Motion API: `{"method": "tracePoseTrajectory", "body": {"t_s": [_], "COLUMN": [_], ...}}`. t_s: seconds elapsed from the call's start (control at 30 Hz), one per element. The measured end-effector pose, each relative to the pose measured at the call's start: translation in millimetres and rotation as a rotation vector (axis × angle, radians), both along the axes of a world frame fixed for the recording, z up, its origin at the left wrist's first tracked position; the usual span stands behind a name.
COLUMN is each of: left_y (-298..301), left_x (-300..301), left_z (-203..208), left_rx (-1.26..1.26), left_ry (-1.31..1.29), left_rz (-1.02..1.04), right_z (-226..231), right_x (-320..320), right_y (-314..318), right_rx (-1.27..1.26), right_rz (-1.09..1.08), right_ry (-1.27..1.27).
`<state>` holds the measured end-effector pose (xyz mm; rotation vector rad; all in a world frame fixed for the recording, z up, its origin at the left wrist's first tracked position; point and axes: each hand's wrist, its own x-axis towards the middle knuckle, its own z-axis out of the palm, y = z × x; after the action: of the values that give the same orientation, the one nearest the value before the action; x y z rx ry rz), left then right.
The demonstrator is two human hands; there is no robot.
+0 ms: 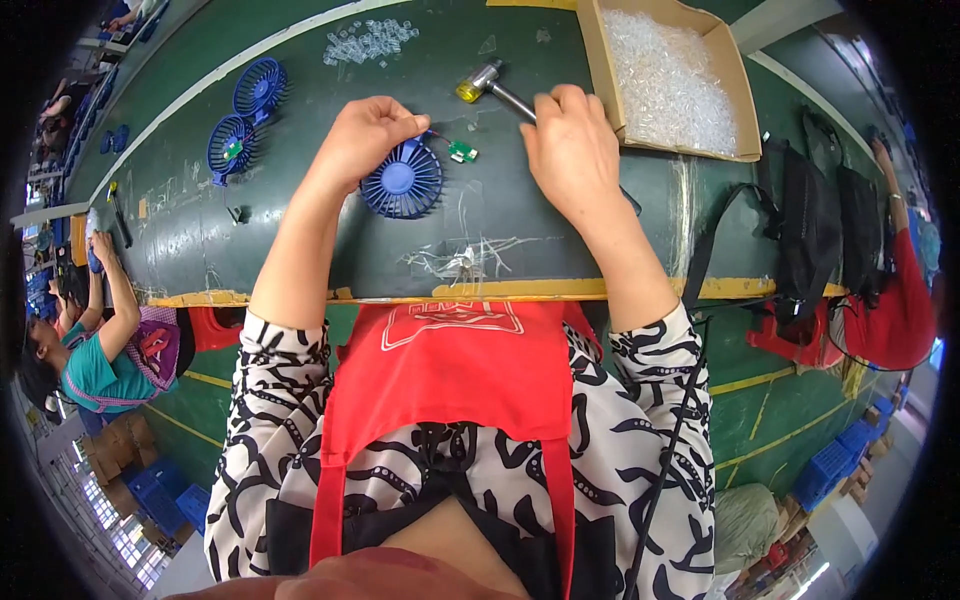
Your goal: The person assembles portable fans by inserting small plastic parts into fan covers by hand, tapping them into place with a mallet, and placing the assembled fan parts onto a conveyor belt.
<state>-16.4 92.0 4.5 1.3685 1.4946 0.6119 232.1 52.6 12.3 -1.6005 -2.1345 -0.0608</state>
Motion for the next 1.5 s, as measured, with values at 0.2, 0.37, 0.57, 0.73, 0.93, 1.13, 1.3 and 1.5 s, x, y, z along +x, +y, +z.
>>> {"method": "tracePoseTrajectory", "body": {"t_s": [0.2, 0.37, 0.57, 0.73, 0.93, 1.13, 1.3, 1.5], "left_y": [-60, -90, -87, -89, -89, -86, -89, -93], "left_x": [4, 8, 14, 12, 12, 9, 7, 5], "left_z": [-6, -5, -11, -14, -15, -18, -11, -15], "left_rx": [0.687, 0.694, 0.708, 0.712, 0.733, 0.729, 0.745, 0.732], "left_ry": [0.398, 0.486, 0.471, 0.471, 0.44, 0.449, 0.224, 0.086], "left_rz": [0.036, 0.022, 0.033, 0.057, 0.053, 0.039, 0.055, 0.096], "right_z": [-7, 32, 9, 57, 32, 2, -2, -5], "right_x": [9, -24, -34, -36, -28, -22, -19, -63], "right_y": [-9, -21, -34, -32, -40, -30, -8, -2], "right_rx": [-0.073, 0.005, -0.099, 0.247, 0.462, -0.088, 0.15, -0.573], "right_rz": [0.006, 0.241, 0.258, 0.292, 0.3, 0.121, 0.147, 0.217], "right_ry": [0.139, 0.423, 0.138, 0.433, 0.233, 0.047, 0.271, 1.052]}}
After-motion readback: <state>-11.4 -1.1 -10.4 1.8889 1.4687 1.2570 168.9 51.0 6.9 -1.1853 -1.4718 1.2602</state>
